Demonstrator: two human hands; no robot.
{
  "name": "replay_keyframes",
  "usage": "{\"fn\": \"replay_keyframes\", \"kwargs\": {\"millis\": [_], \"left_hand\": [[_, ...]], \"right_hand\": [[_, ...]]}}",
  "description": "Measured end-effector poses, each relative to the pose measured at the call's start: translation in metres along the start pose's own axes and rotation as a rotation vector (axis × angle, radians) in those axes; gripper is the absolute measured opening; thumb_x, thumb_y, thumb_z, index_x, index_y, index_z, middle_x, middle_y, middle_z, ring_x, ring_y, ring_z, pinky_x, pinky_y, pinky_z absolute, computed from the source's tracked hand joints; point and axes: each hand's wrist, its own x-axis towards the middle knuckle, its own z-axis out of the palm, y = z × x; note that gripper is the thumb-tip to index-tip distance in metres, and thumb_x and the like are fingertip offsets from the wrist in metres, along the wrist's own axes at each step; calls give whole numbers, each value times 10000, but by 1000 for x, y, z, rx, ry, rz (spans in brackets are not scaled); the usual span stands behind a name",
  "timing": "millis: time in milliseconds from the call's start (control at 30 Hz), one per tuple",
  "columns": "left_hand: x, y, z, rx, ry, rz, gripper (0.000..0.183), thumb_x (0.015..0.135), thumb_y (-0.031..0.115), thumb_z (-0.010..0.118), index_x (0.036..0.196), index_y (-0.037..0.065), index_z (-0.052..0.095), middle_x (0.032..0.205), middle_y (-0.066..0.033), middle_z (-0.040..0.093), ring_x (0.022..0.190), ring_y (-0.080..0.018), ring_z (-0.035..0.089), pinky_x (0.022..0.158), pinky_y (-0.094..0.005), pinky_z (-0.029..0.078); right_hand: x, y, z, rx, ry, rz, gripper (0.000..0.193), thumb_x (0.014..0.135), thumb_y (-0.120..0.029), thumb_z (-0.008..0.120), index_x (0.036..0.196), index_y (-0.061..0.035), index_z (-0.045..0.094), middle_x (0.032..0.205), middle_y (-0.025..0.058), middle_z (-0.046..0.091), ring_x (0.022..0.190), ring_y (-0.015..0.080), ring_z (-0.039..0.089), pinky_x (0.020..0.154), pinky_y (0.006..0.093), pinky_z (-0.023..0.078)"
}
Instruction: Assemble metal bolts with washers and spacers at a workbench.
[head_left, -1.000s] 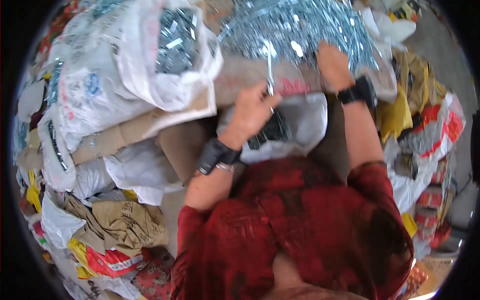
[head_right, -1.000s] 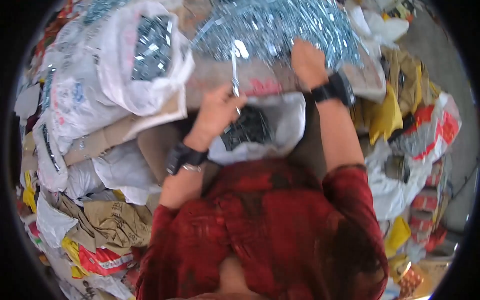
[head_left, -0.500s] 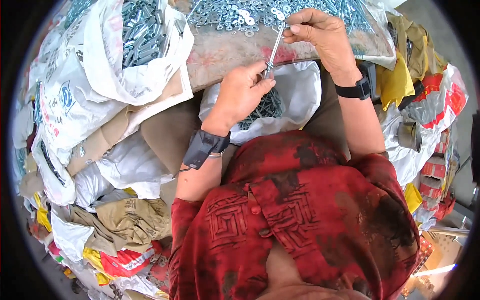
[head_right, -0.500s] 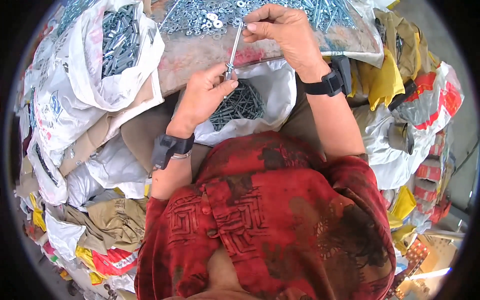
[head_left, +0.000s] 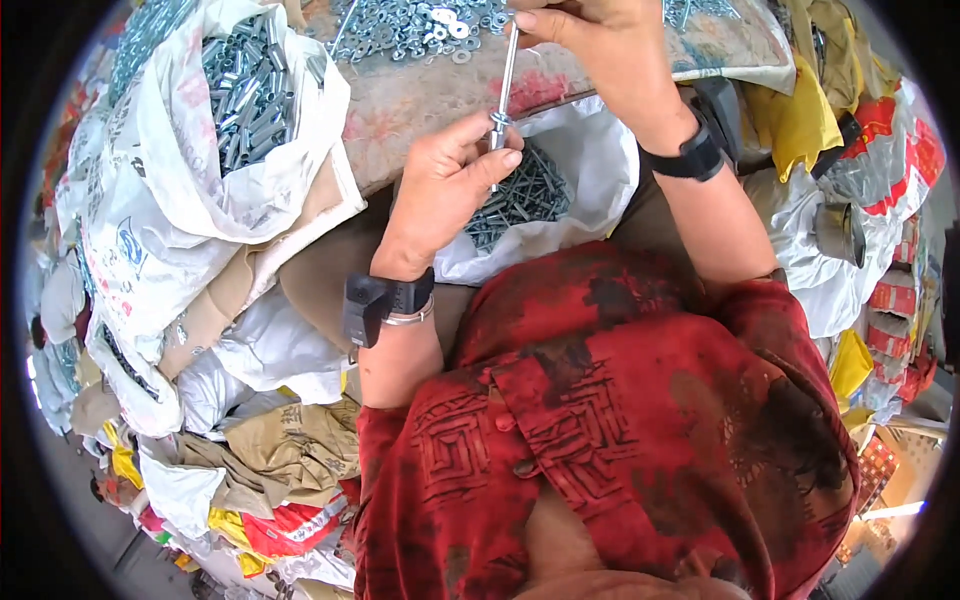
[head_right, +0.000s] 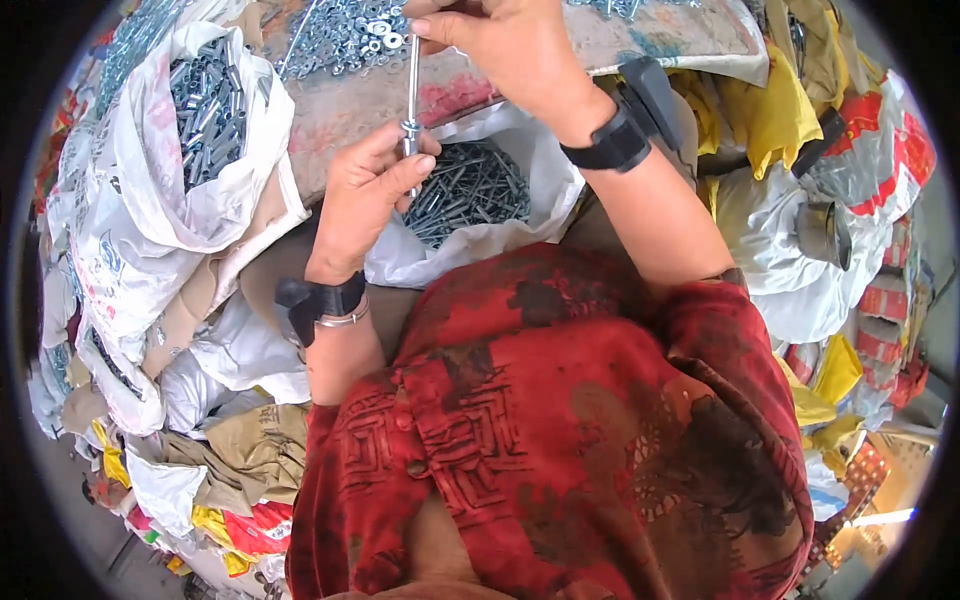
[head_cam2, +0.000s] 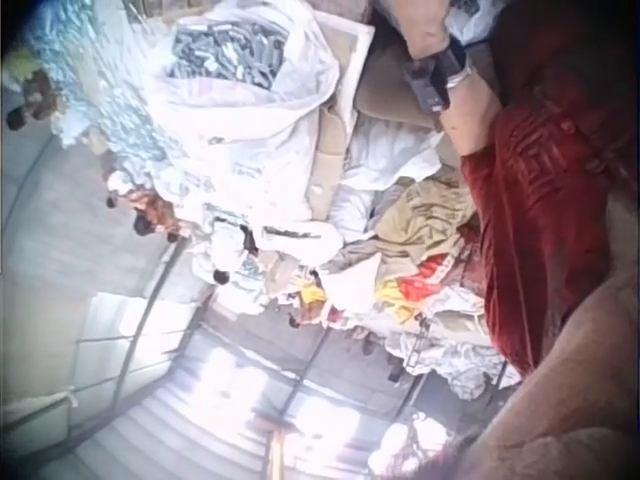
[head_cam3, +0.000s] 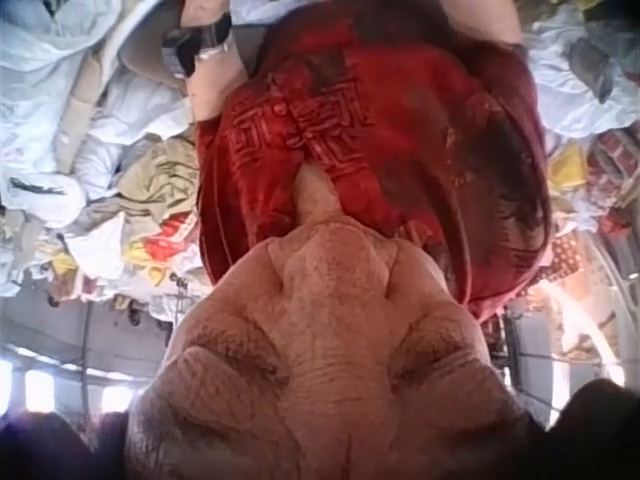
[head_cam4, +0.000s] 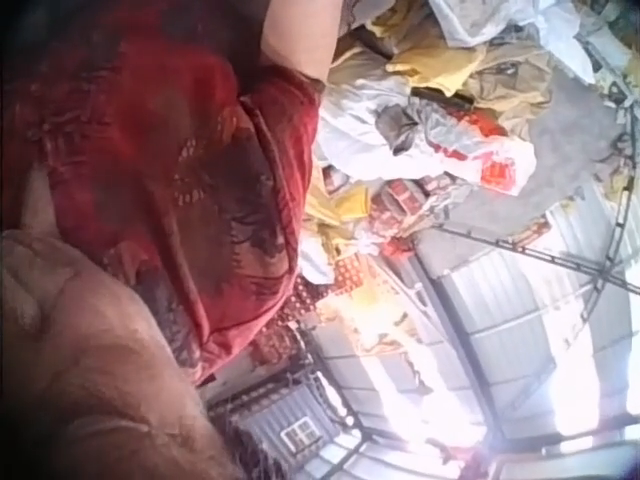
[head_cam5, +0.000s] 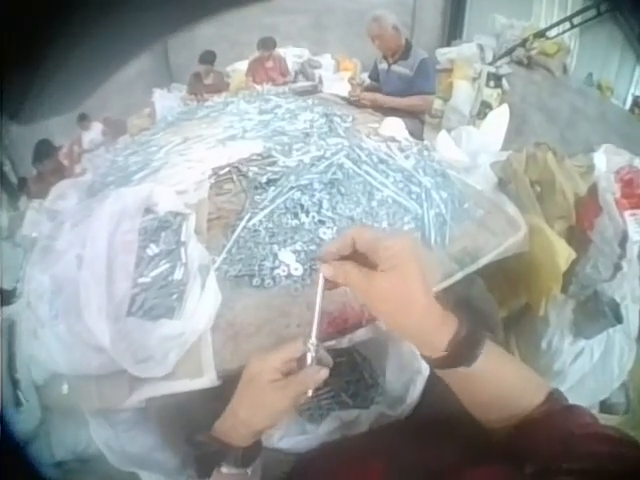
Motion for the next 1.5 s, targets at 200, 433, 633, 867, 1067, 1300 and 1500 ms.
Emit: {"fn": "replay_keyframes", "kwargs": {"millis": [200, 433, 633, 867, 1067, 1300, 1500], "left_hand": [[-2, -12, 9, 754, 376, 297, 126, 857, 159, 679, 928, 86, 605, 725, -121, 630, 598, -320, 582, 531, -387, 452], [3, -2, 7, 748, 316, 402, 198, 815, 167, 719, 910, 62, 581, 706, -147, 621, 660, -346, 626, 564, -409, 476], [6, -11, 6, 100, 192, 121, 202, 839, 105, 738, 960, -31, 651, 715, -97, 642, 671, -74, 527, 613, -300, 489], [0, -6, 17, 857, 418, 177, 232, 914, 258, 620, 970, 38, 573, 766, -214, 640, 719, -415, 639, 599, -521, 455], [-2, -14, 7, 256, 307, 294, 95, 911, 83, 648, 957, 0, 639, 673, -30, 547, 641, -63, 479, 570, -281, 431], [4, -13, 9, 1, 124, 229, 127, 901, 71, 666, 992, -15, 647, 717, -20, 605, 672, -64, 513, 610, -263, 449], [-1, -5, 19, 357, 593, 417, 134, 847, 105, 684, 929, 4, 649, 826, -242, 636, 711, -384, 622, 634, -402, 500]], "right_hand": [[5, 18, 8, -673, 85, -1386, 223, 902, -31, 628, 1096, -129, 680, 1020, 70, 674, 793, 270, 676, 729, 315, 565], [-38, 2, -6, -18, -357, 183, 265, 905, -105, 675, 1157, -38, 630, 821, -20, 611, 664, 37, 557, 520, 184, 432], [-31, 26, 21, -83, -306, 120, 210, 843, -156, 755, 799, -35, 589, 706, -48, 507, 673, 35, 444, 562, 237, 398], [-37, 26, 28, -288, -165, -26, 258, 866, -173, 724, 779, 12, 567, 653, -2, 520, 620, 52, 450, 516, 265, 394], [-41, -10, 29, -4, -251, 300, 138, 911, -121, 664, 941, 0, 605, 751, -31, 569, 623, 20, 507, 504, 213, 394], [-32, 15, 0, -102, -484, 270, 298, 944, -154, 611, 1198, 0, 599, 926, 18, 648, 779, 76, 602, 662, 222, 482], [-44, 16, 49, 55, -312, 13, 395, 965, -288, 575, 1210, 16, 635, 1297, 131, 591, 1217, 224, 534, 1044, 387, 402]]}}
